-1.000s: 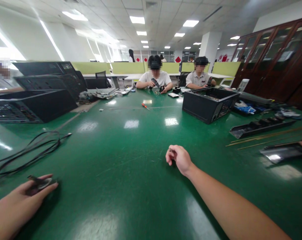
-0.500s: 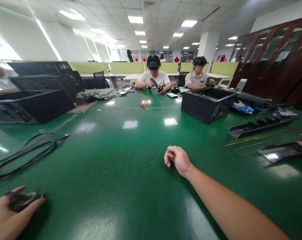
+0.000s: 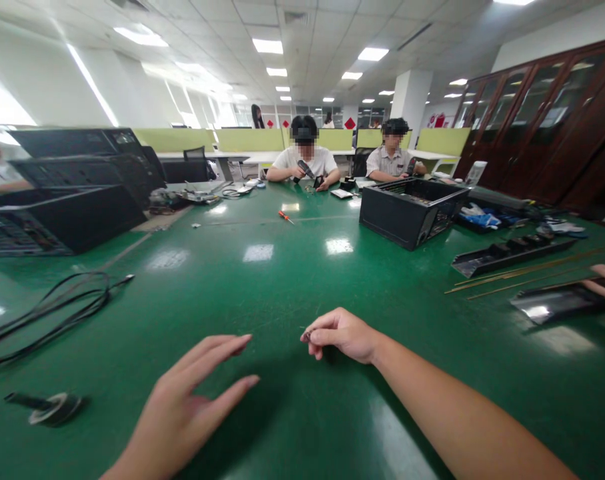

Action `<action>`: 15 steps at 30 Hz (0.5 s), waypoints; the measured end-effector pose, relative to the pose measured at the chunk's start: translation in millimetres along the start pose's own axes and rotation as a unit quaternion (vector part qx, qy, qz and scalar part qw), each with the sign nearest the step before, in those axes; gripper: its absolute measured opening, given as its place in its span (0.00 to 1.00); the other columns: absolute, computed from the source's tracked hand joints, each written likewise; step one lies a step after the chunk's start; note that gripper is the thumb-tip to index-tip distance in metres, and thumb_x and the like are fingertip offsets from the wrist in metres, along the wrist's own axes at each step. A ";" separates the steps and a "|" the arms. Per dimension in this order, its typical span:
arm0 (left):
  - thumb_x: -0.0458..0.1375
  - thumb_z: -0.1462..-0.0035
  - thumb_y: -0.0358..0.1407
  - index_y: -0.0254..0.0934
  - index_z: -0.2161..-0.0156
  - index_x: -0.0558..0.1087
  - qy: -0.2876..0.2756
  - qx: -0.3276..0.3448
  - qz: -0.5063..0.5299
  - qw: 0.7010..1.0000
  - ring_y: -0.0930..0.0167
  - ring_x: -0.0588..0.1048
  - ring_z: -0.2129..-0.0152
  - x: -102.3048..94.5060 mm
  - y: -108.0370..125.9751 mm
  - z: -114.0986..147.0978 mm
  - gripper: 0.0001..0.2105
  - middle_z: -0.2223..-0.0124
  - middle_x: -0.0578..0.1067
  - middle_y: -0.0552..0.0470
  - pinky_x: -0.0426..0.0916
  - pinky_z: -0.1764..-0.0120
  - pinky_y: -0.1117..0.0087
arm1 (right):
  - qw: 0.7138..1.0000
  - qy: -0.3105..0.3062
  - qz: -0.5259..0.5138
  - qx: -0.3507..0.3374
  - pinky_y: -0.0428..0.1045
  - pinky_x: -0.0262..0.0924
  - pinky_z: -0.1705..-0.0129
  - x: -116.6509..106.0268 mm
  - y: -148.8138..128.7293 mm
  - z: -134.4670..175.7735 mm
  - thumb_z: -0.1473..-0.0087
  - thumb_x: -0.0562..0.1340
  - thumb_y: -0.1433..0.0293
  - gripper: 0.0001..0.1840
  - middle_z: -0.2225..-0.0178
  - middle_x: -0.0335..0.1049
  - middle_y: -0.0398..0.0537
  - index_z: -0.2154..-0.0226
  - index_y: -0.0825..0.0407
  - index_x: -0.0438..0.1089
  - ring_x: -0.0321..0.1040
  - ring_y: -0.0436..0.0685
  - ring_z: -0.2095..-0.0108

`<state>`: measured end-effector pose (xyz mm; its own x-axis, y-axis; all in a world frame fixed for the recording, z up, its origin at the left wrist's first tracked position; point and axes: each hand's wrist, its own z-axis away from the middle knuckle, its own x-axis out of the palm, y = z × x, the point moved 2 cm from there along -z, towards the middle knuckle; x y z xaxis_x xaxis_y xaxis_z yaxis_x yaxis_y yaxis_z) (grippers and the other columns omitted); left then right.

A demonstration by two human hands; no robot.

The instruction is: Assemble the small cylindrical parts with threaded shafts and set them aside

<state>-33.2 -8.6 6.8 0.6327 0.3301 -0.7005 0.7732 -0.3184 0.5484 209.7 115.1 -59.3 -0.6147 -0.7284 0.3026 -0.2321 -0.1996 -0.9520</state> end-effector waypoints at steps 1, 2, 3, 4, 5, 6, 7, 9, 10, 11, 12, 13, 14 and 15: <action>0.69 0.52 0.44 0.51 0.50 0.76 -0.029 0.040 0.016 0.999 0.64 0.77 0.58 17.0 13.7 -10.2 0.22 0.53 0.77 0.51 0.74 0.54 0.67 | 1.000 -0.014 -0.004 0.006 0.47 0.62 0.71 0.1 0.8 0.4 0.55 0.73 0.57 0.22 0.75 0.76 0.48 0.65 0.59 0.79 0.68 0.50 0.76; 0.68 0.50 0.42 0.52 0.48 0.75 -0.061 0.068 0.034 0.995 0.65 0.77 0.58 32.5 24.8 -19.9 0.22 0.52 0.77 0.51 0.73 0.53 0.68 | 1.000 -0.024 -0.009 0.010 0.47 0.62 0.70 -0.1 1.8 0.4 0.56 0.73 0.57 0.23 0.74 0.76 0.48 0.64 0.59 0.79 0.68 0.50 0.76; 0.67 0.48 0.41 0.51 0.48 0.76 -0.081 0.088 0.053 0.991 0.66 0.77 0.58 45.7 33.2 -28.7 0.20 0.53 0.77 0.51 0.73 0.54 0.69 | 0.999 -0.031 -0.014 0.012 0.47 0.62 0.70 -0.7 2.8 0.0 0.56 0.73 0.56 0.23 0.74 0.76 0.48 0.64 0.59 0.79 0.68 0.50 0.76; 0.65 0.46 0.40 0.50 0.50 0.77 -0.087 0.097 0.073 0.989 0.67 0.77 0.59 56.2 38.8 -36.4 0.17 0.54 0.77 0.51 0.73 0.55 0.70 | 0.999 -0.036 -0.020 0.012 0.48 0.62 0.69 -1.4 3.9 -0.7 0.56 0.73 0.56 0.24 0.74 0.76 0.48 0.65 0.59 0.79 0.69 0.50 0.75; 0.64 0.44 0.39 0.49 0.52 0.78 -0.086 0.096 0.091 0.987 0.68 0.77 0.60 64.6 42.1 -42.8 0.13 0.56 0.77 0.51 0.72 0.56 0.71 | 0.999 -0.038 -0.028 0.009 0.48 0.62 0.69 -2.2 5.0 -1.8 0.56 0.73 0.55 0.24 0.73 0.76 0.49 0.66 0.59 0.79 0.69 0.50 0.75; 0.62 0.43 0.38 0.48 0.55 0.79 -0.077 0.090 0.105 0.987 0.69 0.77 0.62 71.0 43.7 -47.8 0.10 0.58 0.77 0.51 0.72 0.58 0.72 | 0.999 -0.038 -0.037 0.005 0.48 0.63 0.68 -3.1 6.0 -2.9 0.56 0.73 0.54 0.24 0.73 0.76 0.49 0.67 0.59 0.79 0.69 0.50 0.75; 0.62 0.42 0.37 0.47 0.57 0.80 -0.067 0.082 0.116 0.988 0.70 0.76 0.63 76.1 44.2 -51.4 0.08 0.60 0.77 0.51 0.72 0.59 0.72 | 0.998 -0.035 -0.047 0.002 0.48 0.63 0.68 -3.8 6.8 -4.0 0.56 0.73 0.54 0.24 0.73 0.76 0.49 0.68 0.59 0.79 0.69 0.50 0.75; 0.62 0.42 0.37 0.45 0.59 0.80 -0.061 0.069 0.133 0.987 0.70 0.76 0.64 82.9 44.0 -54.6 0.07 0.61 0.77 0.51 0.72 0.60 0.72 | 0.998 -0.029 -0.060 -0.001 0.48 0.62 0.68 -4.6 7.6 -5.5 0.56 0.73 0.53 0.24 0.73 0.75 0.48 0.69 0.58 0.78 0.69 0.50 0.75; 0.62 0.43 0.37 0.44 0.60 0.80 -0.066 0.067 0.142 0.985 0.69 0.76 0.63 84.6 43.7 -54.5 0.07 0.60 0.77 0.50 0.72 0.59 0.71 | 0.998 -0.029 -0.061 0.000 0.48 0.62 0.68 -4.5 7.4 -5.8 0.56 0.73 0.52 0.24 0.74 0.75 0.48 0.70 0.58 0.78 0.69 0.51 0.75; 0.62 0.43 0.38 0.44 0.60 0.80 -0.070 0.064 0.151 0.984 0.68 0.77 0.62 84.4 42.9 -53.7 0.07 0.60 0.78 0.50 0.72 0.58 0.70 | 0.998 -0.032 -0.057 0.003 0.48 0.62 0.68 -4.0 6.9 -5.7 0.57 0.73 0.52 0.24 0.74 0.75 0.48 0.71 0.58 0.78 0.69 0.51 0.75; 0.62 0.43 0.39 0.43 0.60 0.80 -0.069 0.057 0.157 0.984 0.67 0.77 0.61 81.8 41.4 -52.4 0.07 0.59 0.79 0.50 0.72 0.57 0.69 | 0.998 -0.037 -0.048 0.007 0.48 0.62 0.68 -3.3 6.1 -5.3 0.56 0.72 0.52 0.25 0.74 0.75 0.48 0.70 0.58 0.78 0.69 0.51 0.75; 0.61 0.42 0.40 0.43 0.60 0.80 -0.060 0.043 0.160 0.984 0.67 0.77 0.61 76.1 38.8 -51.0 0.08 0.59 0.79 0.50 0.72 0.55 0.68 | 0.998 -0.043 -0.036 0.012 0.48 0.62 0.67 -2.6 5.2 -4.7 0.56 0.72 0.52 0.25 0.73 0.75 0.49 0.69 0.59 0.78 0.69 0.51 0.75; 0.61 0.42 0.41 0.43 0.60 0.79 -0.043 0.023 0.157 0.986 0.66 0.77 0.61 67.2 34.9 -49.5 0.08 0.58 0.80 0.50 0.72 0.54 0.67 | 0.998 -0.047 -0.023 0.018 0.48 0.61 0.67 -1.9 4.3 -4.0 0.55 0.72 0.52 0.26 0.72 0.76 0.49 0.66 0.59 0.79 0.69 0.51 0.74; 0.60 0.42 0.42 0.42 0.59 0.78 -0.019 -0.003 0.146 0.989 0.66 0.77 0.61 55.0 29.7 -48.2 0.09 0.58 0.80 0.50 0.72 0.54 0.67 | 0.998 -0.050 -0.014 0.023 0.48 0.61 0.67 -1.5 3.6 -3.4 0.54 0.71 0.52 0.26 0.72 0.76 0.50 0.63 0.59 0.79 0.70 0.50 0.74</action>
<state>26.5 42.9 6.6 0.8268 0.1919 -0.5287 0.5586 -0.3901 0.7319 207.2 117.6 -63.0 -0.5292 -0.7840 0.3245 -0.2118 -0.2483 -0.9453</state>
